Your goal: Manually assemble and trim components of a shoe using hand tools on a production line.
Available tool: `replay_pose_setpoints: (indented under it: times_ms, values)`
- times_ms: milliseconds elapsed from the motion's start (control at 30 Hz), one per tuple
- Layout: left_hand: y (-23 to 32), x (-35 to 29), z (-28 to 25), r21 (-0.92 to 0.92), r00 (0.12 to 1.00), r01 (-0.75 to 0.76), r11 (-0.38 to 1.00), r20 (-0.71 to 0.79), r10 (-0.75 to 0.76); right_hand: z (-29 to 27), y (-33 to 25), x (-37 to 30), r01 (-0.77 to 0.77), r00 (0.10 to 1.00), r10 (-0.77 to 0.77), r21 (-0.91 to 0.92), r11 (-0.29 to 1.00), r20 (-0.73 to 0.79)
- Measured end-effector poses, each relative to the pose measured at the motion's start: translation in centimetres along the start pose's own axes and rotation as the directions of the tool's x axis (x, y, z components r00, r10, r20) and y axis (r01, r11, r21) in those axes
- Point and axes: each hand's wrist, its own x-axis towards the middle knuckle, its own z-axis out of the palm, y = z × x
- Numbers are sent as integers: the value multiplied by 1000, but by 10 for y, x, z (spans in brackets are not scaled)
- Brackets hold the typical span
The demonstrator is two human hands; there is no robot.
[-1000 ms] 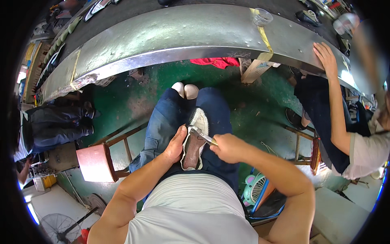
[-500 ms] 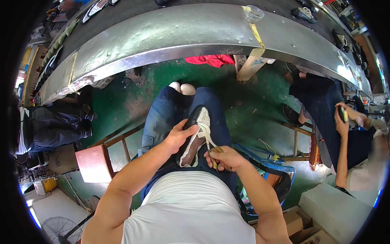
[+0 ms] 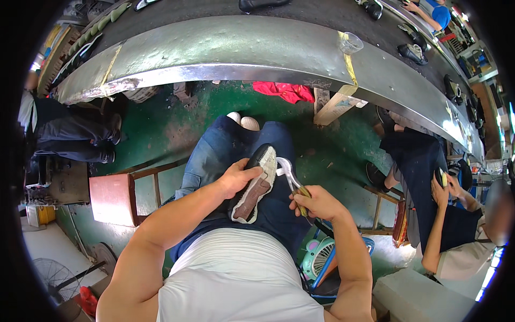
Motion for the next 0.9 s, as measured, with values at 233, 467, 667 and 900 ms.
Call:
replay_pose_setpoints:
  times_ms: [233,467,667,900]
  values:
    - [1,-1,-14,-243,968,70,967,250,-7,-21,-1,20,-91,948,31,177,980,316]
    - [5,-5,-10,-246,945,72,967,326,13,-15,-9,42,141,975,-145,36,989,170]
    - [0,3,-11,-249,941,26,968,332,60,-32,-2,22,45,978,-84,201,979,192]
    - [2,6,-8,-229,936,27,973,347,56,-43,-10,33,-202,822,29,244,949,568]
